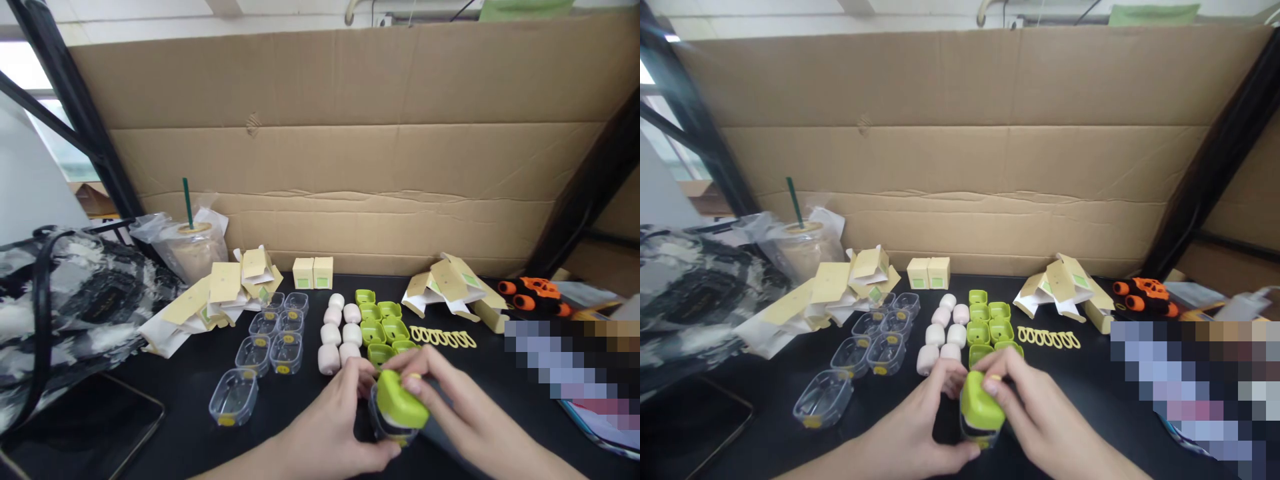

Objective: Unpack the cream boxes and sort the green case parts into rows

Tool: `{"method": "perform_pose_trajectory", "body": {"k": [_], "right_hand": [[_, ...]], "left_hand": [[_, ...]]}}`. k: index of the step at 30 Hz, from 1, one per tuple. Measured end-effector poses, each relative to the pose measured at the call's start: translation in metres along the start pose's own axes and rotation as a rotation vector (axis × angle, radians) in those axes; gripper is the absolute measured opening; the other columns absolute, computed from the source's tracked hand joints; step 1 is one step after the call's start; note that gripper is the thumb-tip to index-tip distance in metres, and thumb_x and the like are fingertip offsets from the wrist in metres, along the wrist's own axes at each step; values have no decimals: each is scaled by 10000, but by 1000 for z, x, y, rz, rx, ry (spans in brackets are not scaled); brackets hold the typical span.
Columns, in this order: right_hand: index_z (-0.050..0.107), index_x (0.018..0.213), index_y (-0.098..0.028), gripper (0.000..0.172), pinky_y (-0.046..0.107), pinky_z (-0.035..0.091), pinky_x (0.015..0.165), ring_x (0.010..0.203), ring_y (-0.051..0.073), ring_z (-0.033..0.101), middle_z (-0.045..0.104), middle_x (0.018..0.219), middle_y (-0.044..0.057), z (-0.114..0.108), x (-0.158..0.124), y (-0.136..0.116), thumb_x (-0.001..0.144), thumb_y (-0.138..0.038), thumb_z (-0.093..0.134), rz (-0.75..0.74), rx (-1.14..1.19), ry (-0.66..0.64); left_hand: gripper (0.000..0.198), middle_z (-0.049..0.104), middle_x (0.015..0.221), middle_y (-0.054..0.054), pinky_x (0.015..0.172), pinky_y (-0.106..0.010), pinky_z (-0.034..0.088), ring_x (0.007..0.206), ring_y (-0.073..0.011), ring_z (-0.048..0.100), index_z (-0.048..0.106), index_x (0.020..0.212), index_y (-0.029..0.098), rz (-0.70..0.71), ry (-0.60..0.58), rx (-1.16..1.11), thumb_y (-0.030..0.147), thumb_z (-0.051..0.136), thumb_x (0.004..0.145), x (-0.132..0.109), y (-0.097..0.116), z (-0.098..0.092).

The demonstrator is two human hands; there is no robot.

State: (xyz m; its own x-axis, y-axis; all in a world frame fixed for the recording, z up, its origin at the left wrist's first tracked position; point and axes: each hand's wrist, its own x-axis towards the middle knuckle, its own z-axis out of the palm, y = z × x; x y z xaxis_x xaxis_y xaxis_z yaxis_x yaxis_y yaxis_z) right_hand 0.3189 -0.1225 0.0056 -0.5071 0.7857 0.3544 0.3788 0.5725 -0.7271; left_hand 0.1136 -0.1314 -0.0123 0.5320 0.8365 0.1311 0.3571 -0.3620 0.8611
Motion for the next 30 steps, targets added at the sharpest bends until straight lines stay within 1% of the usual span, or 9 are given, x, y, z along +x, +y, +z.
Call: {"method": "perform_pose_trajectory", "body": {"k": [3, 5, 8, 10, 13, 16, 19, 23, 30], "right_hand": [[517, 819, -240, 204, 268, 524, 733, 868, 169, 624, 650, 940, 36, -8, 3, 0, 952, -352, 409, 29, 141, 234], [530, 798, -242, 214, 243, 532, 679, 819, 161, 634, 659, 900, 25, -10, 5, 0, 938, -379, 443, 45, 242, 330], [542, 798, -242, 202, 242, 541, 678, 826, 161, 648, 678, 924, 29, -7, 8, -3, 934, -367, 461, -1, 336, 384], [539, 810, -245, 183, 266, 544, 726, 880, 170, 651, 682, 961, 34, -1, 8, -5, 942, -337, 453, -73, 365, 358], [521, 877, -265, 143, 290, 546, 765, 937, 173, 648, 676, 1007, 32, 8, 11, -6, 962, -299, 411, -158, 381, 274], [551, 926, -285, 110, 275, 524, 831, 1009, 158, 617, 638, 1089, 22, 10, 13, -5, 945, -248, 450, -208, 193, 296], [569, 1031, -300, 168, 266, 521, 846, 1063, 172, 587, 611, 1104, 33, 7, 14, -4, 886, -221, 538, -246, -36, 298], [503, 1124, -278, 419, 263, 554, 792, 1086, 212, 591, 582, 1182, 75, 10, 13, -7, 754, -215, 690, -293, -118, 245], [452, 1052, -253, 392, 285, 558, 799, 1032, 212, 635, 621, 1100, 87, 21, 14, -11, 727, -113, 621, -388, -114, 236]], "left_hand": [[555, 512, 1095, -72, 897, -364, 429, 991, -211, 508, 419, 1088, 195, 17, 11, 20, 256, 748, 646, -2, 1, -2], [648, 490, 1086, -70, 885, -359, 420, 968, -206, 485, 400, 1123, 204, 67, 116, 32, 312, 783, 612, -4, 3, -3], [545, 516, 861, -12, 708, -281, 426, 728, -128, 474, 350, 1192, 208, 91, 211, -171, 436, 629, 783, -2, 7, -4], [492, 532, 675, 29, 515, -216, 355, 505, -79, 400, 333, 1221, 186, 7, 37, -476, 523, 444, 880, 2, 11, -2], [577, 583, 611, 1, 388, -183, 284, 373, -45, 353, 450, 1088, 135, -148, -230, -906, 652, 385, 842, 8, 13, 2], [504, 608, 671, -27, 412, -187, 396, 410, -49, 429, 488, 981, 135, -183, -204, -1120, 617, 447, 841, 11, 13, 3], [427, 635, 750, -26, 538, -250, 496, 514, -76, 531, 394, 1080, 180, -130, -104, -1137, 491, 561, 841, 10, 12, 1], [504, 592, 859, 6, 665, -310, 499, 659, -106, 598, 308, 1067, 224, -120, 8, -1114, 376, 681, 763, 7, 12, 2], [797, 517, 853, 10, 494, -182, 338, 537, -35, 387, 275, 1354, 189, -101, -2, -775, 497, 678, 738, 4, 9, 4]]}}
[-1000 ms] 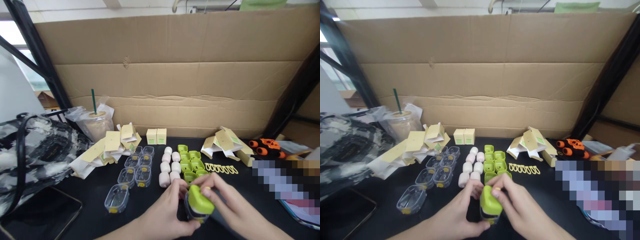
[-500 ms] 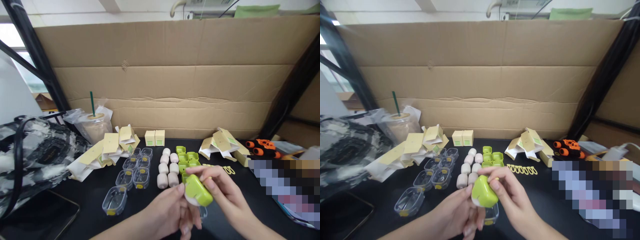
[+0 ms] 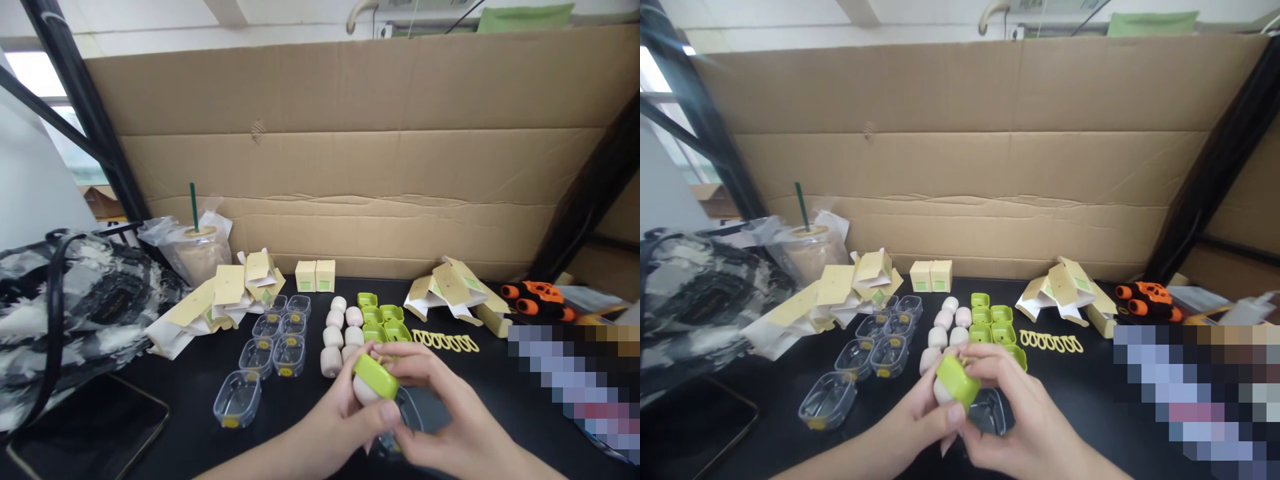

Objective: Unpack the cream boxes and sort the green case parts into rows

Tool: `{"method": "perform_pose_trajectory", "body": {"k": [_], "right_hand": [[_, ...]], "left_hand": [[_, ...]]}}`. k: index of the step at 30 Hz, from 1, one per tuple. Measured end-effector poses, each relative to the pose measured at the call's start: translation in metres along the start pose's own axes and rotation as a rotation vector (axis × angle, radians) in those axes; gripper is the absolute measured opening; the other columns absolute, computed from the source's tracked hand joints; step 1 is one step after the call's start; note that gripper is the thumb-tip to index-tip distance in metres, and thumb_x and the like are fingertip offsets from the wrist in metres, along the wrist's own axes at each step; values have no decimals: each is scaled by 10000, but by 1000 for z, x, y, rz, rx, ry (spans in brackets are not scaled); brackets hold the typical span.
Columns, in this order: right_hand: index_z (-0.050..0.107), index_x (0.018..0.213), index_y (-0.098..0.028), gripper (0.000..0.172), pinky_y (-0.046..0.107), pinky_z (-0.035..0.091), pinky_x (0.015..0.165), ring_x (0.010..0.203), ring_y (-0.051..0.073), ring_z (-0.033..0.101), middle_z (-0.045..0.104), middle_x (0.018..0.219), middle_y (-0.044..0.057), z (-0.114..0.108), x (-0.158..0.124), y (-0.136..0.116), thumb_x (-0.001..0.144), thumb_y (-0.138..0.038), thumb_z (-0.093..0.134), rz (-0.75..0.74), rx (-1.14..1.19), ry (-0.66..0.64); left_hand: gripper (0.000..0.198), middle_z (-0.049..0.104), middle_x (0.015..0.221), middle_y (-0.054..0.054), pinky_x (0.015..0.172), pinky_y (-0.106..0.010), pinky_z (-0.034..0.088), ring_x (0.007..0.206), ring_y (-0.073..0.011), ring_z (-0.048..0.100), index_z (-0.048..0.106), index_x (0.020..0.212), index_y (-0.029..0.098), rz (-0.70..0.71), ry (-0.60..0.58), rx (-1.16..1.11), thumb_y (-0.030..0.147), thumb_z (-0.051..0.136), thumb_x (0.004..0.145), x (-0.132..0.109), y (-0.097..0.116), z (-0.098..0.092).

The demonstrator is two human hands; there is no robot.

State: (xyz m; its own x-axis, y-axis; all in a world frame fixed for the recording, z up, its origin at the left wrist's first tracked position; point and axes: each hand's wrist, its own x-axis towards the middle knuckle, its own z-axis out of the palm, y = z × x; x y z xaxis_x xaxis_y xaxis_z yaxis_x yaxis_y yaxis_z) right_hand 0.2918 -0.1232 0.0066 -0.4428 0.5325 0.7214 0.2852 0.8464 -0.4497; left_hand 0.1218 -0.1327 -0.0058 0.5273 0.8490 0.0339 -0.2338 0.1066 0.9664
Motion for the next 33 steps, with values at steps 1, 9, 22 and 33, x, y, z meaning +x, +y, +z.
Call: {"method": "perform_pose_trajectory", "body": {"k": [1, 9, 22, 33], "right_hand": [[447, 1009, -256, 373, 270, 558, 784, 991, 200, 652, 633, 1074, 73, 0, 1, -1, 711, -106, 616, -1, -17, 6], [349, 627, -231, 255, 202, 512, 503, 712, 153, 677, 643, 992, 84, -1, 1, -10, 652, -49, 526, -129, -239, 1], [334, 804, -255, 293, 224, 512, 571, 740, 152, 622, 551, 810, 7, -5, -2, -9, 681, -77, 531, -50, -76, -92], [474, 1114, -289, 593, 249, 537, 633, 764, 161, 634, 602, 934, 2, -15, 1, -7, 583, -48, 579, 71, -67, -163]], "left_hand": [[839, 525, 888, -3, 495, -179, 325, 544, -34, 377, 244, 1389, 197, -5, 10, 16, 498, 679, 738, 0, 0, 0], [961, 532, 1264, -99, 938, -323, 405, 1032, -182, 546, 99, 1469, 245, 124, -12, -107, 377, 715, 744, 0, -8, 7], [913, 556, 1243, -166, 967, -404, 415, 1135, -302, 522, 247, 1446, 162, 146, 17, 57, 411, 721, 707, -2, -10, 4], [921, 568, 1119, -111, 837, -335, 447, 970, -230, 552, 213, 1450, 197, 96, -62, 122, 451, 700, 711, -1, -4, -1]]}}
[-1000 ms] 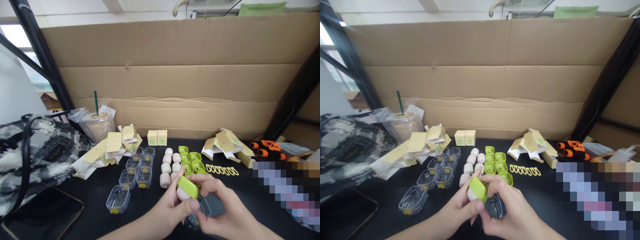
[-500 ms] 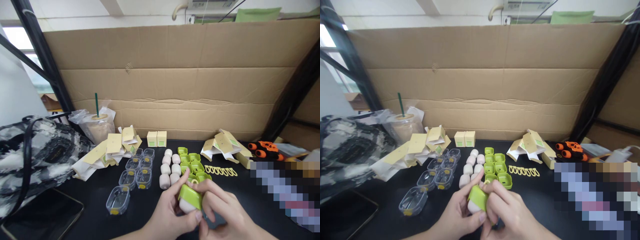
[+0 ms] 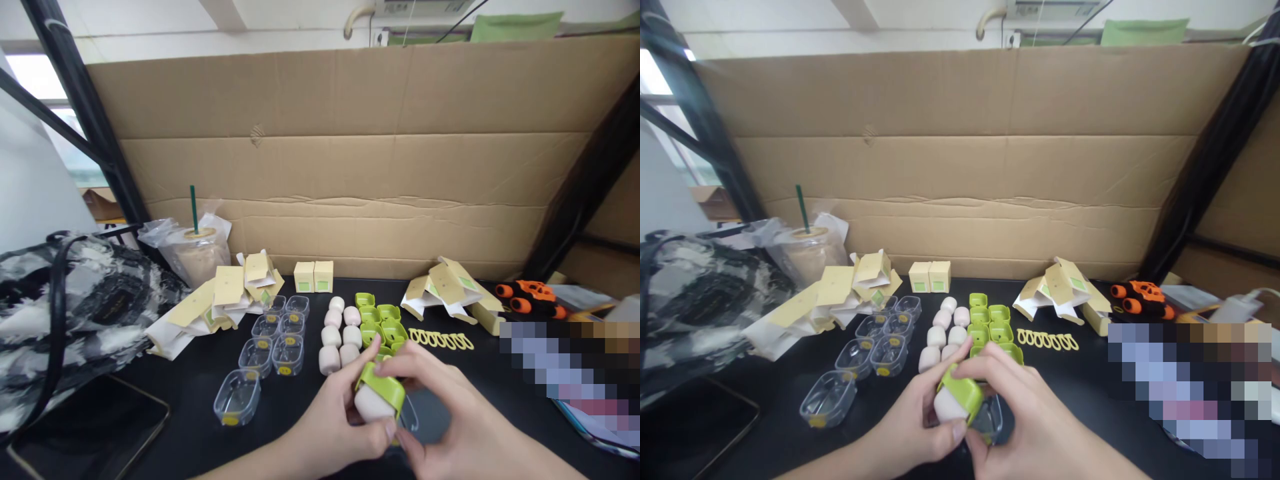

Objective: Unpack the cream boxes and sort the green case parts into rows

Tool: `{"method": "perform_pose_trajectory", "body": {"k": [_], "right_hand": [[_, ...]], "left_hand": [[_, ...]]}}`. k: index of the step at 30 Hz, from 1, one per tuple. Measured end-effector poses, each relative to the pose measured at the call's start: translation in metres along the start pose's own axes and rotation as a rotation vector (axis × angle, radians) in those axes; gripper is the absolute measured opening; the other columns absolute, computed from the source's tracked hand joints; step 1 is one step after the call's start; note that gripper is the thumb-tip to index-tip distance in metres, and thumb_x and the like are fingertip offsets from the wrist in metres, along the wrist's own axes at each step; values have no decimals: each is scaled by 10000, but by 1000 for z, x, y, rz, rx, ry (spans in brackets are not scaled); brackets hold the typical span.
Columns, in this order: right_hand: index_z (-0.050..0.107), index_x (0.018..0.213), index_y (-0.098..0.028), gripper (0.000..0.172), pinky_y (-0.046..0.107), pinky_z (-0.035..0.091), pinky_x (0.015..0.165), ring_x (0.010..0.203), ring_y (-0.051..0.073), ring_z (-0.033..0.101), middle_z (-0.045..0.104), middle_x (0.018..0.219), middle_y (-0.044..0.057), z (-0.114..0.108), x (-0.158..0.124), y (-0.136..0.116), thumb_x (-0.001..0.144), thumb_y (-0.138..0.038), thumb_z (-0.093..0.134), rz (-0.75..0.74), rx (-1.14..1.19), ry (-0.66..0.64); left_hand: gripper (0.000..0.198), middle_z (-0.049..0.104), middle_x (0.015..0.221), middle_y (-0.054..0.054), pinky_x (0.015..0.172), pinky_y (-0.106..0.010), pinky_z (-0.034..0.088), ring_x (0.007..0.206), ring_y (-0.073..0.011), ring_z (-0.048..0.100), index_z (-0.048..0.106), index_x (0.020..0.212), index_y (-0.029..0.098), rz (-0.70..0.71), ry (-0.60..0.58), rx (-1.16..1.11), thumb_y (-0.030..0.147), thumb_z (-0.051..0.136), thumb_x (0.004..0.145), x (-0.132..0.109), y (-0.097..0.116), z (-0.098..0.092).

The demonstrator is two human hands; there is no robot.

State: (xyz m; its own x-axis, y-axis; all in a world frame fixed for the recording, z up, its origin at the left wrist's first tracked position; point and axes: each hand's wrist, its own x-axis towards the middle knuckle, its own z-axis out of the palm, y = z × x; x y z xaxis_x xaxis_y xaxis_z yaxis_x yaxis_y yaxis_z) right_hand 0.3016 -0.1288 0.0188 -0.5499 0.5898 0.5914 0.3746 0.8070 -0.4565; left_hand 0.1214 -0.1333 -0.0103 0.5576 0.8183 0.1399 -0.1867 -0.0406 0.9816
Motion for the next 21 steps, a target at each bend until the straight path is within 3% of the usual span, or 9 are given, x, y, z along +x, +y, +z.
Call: {"method": "perform_pose_trajectory", "body": {"k": [3, 6, 8, 11, 14, 16, 19, 21], "right_hand": [[465, 1230, -283, 624, 276, 551, 744, 949, 195, 629, 586, 1124, 55, -2, 2, 8, 662, -81, 623, 49, 162, -52], [525, 1159, -261, 445, 325, 535, 830, 1079, 224, 586, 551, 1222, 79, -1, 3, 15, 743, -183, 663, 183, 328, -63], [534, 1098, -248, 372, 348, 529, 839, 1048, 225, 604, 604, 1128, 69, 2, 2, 16, 755, -234, 677, 267, 400, -20], [530, 1037, -242, 342, 340, 538, 792, 905, 206, 643, 645, 942, 36, 3, 0, 17, 744, -279, 701, 331, 389, 106], [536, 1003, -246, 338, 322, 546, 761, 882, 207, 641, 636, 961, 44, 0, -2, 19, 728, -310, 721, 323, 356, 313], [545, 996, -259, 334, 312, 553, 758, 898, 211, 644, 639, 983, 48, -5, -2, 23, 723, -311, 729, 291, 387, 414], [564, 976, -282, 313, 296, 557, 755, 866, 200, 655, 657, 944, 33, -12, 0, 25, 717, -307, 739, 264, 444, 525], [572, 966, -287, 296, 286, 555, 751, 840, 191, 654, 658, 918, 28, -15, 0, 25, 721, -317, 736, 272, 462, 587]], "left_hand": [[974, 563, 1021, -71, 642, -236, 424, 708, -115, 513, 58, 1460, 229, -39, -33, -3, 482, 666, 742, -3, 4, -2], [1051, 529, 769, 25, 539, -200, 354, 528, -63, 407, -154, 1403, 204, -106, -23, -50, 485, 640, 776, -4, 8, -4], [975, 499, 703, 60, 537, -208, 366, 500, -59, 399, -59, 1363, 179, -90, -9, -85, 491, 648, 770, -2, 9, -5], [690, 507, 701, 65, 556, -224, 399, 512, -57, 410, 159, 1194, 221, -21, -3, -86, 502, 635, 780, 2, 13, -7], [503, 555, 746, 33, 618, -243, 412, 577, -70, 474, 276, 1049, 219, -9, -2, -10, 486, 619, 798, 6, 27, -7], [487, 583, 805, 4, 663, -261, 422, 623, -83, 516, 311, 1044, 209, -22, 14, 45, 470, 633, 788, 9, 41, -7], [455, 607, 931, -36, 720, -287, 449, 747, -122, 583, 328, 1082, 219, -22, 91, 237, 417, 621, 797, 27, 60, -17], [362, 615, 983, -47, 770, -301, 461, 875, -156, 603, 365, 1081, 220, -6, 171, 495, 367, 579, 829, 49, 68, -30]]}}
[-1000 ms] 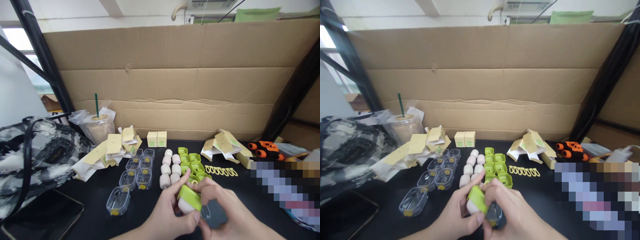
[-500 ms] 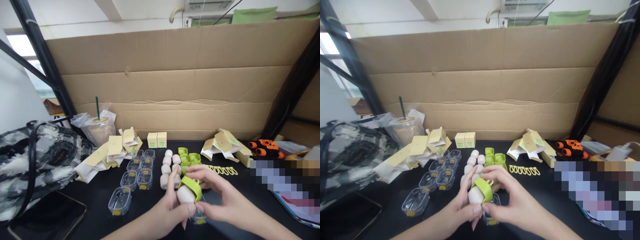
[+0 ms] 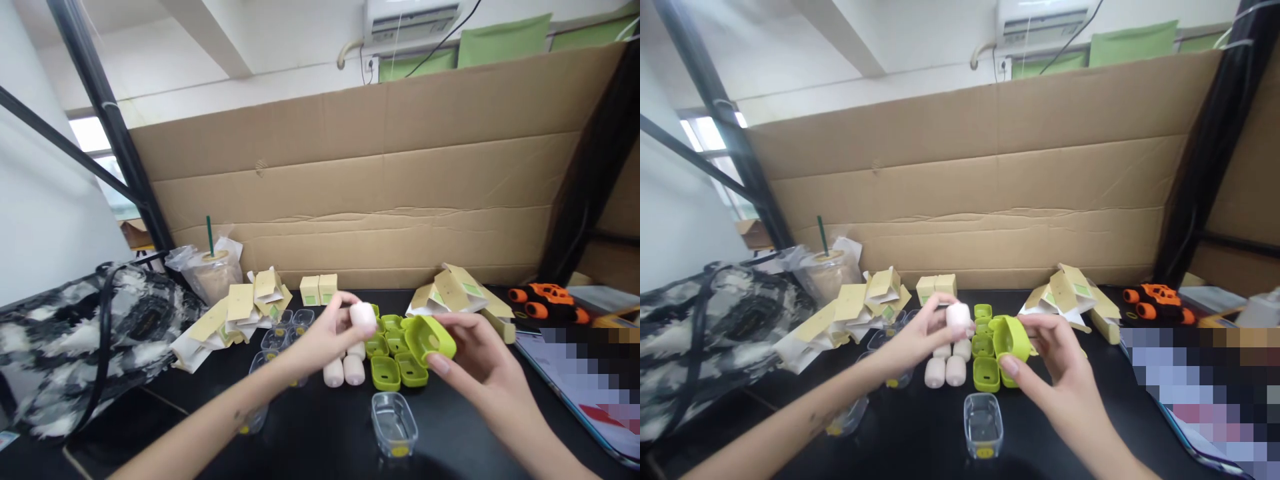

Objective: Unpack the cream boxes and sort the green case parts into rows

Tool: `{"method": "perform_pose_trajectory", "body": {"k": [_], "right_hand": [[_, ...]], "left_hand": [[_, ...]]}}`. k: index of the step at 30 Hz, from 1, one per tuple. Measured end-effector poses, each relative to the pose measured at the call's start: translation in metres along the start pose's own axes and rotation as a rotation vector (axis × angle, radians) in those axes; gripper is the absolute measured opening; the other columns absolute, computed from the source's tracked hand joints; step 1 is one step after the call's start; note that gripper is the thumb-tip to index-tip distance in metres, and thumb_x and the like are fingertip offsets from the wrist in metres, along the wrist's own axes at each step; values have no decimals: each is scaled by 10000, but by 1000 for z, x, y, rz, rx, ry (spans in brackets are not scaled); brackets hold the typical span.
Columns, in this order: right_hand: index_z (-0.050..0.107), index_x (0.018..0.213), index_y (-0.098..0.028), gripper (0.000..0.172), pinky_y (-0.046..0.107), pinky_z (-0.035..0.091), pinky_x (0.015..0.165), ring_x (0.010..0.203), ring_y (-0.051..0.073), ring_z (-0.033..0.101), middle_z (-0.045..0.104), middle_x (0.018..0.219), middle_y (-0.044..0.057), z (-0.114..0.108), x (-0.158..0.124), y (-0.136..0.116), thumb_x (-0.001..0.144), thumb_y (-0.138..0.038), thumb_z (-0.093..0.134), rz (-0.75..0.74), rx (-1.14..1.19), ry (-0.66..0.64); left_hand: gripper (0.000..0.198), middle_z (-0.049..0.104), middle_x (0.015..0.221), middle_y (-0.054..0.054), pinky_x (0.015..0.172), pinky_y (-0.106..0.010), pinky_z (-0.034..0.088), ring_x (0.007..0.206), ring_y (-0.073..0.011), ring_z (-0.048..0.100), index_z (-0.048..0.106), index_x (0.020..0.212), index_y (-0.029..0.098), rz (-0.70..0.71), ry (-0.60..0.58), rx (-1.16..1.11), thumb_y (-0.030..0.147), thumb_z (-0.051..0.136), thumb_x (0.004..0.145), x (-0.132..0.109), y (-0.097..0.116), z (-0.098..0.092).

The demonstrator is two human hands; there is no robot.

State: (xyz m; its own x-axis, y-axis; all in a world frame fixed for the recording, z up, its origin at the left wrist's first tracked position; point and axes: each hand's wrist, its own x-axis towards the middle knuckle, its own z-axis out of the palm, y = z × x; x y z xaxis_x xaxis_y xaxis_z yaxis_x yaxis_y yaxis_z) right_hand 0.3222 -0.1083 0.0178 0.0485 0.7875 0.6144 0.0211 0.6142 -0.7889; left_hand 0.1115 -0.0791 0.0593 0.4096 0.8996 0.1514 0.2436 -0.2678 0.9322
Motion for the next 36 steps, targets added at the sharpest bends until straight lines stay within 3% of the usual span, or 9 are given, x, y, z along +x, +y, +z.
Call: {"method": "perform_pose_trajectory", "body": {"k": [4, 7, 10, 16, 22, 31, 36], "right_hand": [[569, 967, -280, 291, 269, 558, 723, 820, 182, 655, 653, 907, 32, -3, 0, -1, 729, -309, 733, 2, 28, -41], [565, 973, -288, 288, 243, 556, 695, 809, 171, 653, 647, 909, 27, -4, -2, 0, 738, -311, 729, 16, 60, -132], [556, 984, -297, 308, 238, 542, 714, 829, 167, 632, 629, 929, 22, -2, -5, -2, 738, -374, 725, 77, 100, -114], [531, 995, -312, 338, 225, 500, 715, 793, 146, 594, 609, 892, -2, 3, -9, -13, 746, -460, 704, 154, 155, -122], [529, 992, -329, 336, 211, 487, 719, 803, 134, 583, 602, 901, -18, 5, -11, -15, 745, -475, 702, 192, 195, -149], [533, 997, -307, 327, 229, 502, 742, 824, 145, 599, 610, 906, 0, 4, -9, -11, 753, -442, 703, 164, 168, -137], [447, 1180, -333, 465, 296, 521, 766, 862, 182, 613, 596, 959, 28, 2, -8, -10, 786, -462, 656, 174, 133, -125]], "left_hand": [[332, 618, 937, -47, 800, -332, 473, 907, -198, 599, 510, 1006, 149, -78, 64, 201, 238, 698, 747, 57, -14, -16], [259, 613, 1037, -59, 804, -381, 506, 928, -202, 604, 571, 1048, 132, -147, 42, 312, 291, 607, 846, 88, -31, -19], [297, 584, 1139, -76, 810, -409, 519, 961, -205, 600, 551, 1137, 155, -199, 23, 432, 323, 545, 891, 102, -46, -21], [311, 579, 1154, -79, 822, -417, 514, 980, -214, 595, 545, 1147, 154, -223, -46, 605, 325, 552, 887, 108, -67, -30], [314, 577, 1155, -82, 820, -416, 516, 977, -210, 596, 538, 1157, 157, -153, -106, 661, 322, 550, 889, 103, -75, -35], [307, 575, 1166, -82, 837, -424, 509, 994, -213, 591, 545, 1150, 160, -92, -184, 797, 320, 550, 889, 99, -60, -34], [312, 563, 1189, -85, 851, -430, 502, 1009, -216, 584, 538, 1166, 172, -75, -175, 871, 321, 543, 892, 95, -56, -31]]}}
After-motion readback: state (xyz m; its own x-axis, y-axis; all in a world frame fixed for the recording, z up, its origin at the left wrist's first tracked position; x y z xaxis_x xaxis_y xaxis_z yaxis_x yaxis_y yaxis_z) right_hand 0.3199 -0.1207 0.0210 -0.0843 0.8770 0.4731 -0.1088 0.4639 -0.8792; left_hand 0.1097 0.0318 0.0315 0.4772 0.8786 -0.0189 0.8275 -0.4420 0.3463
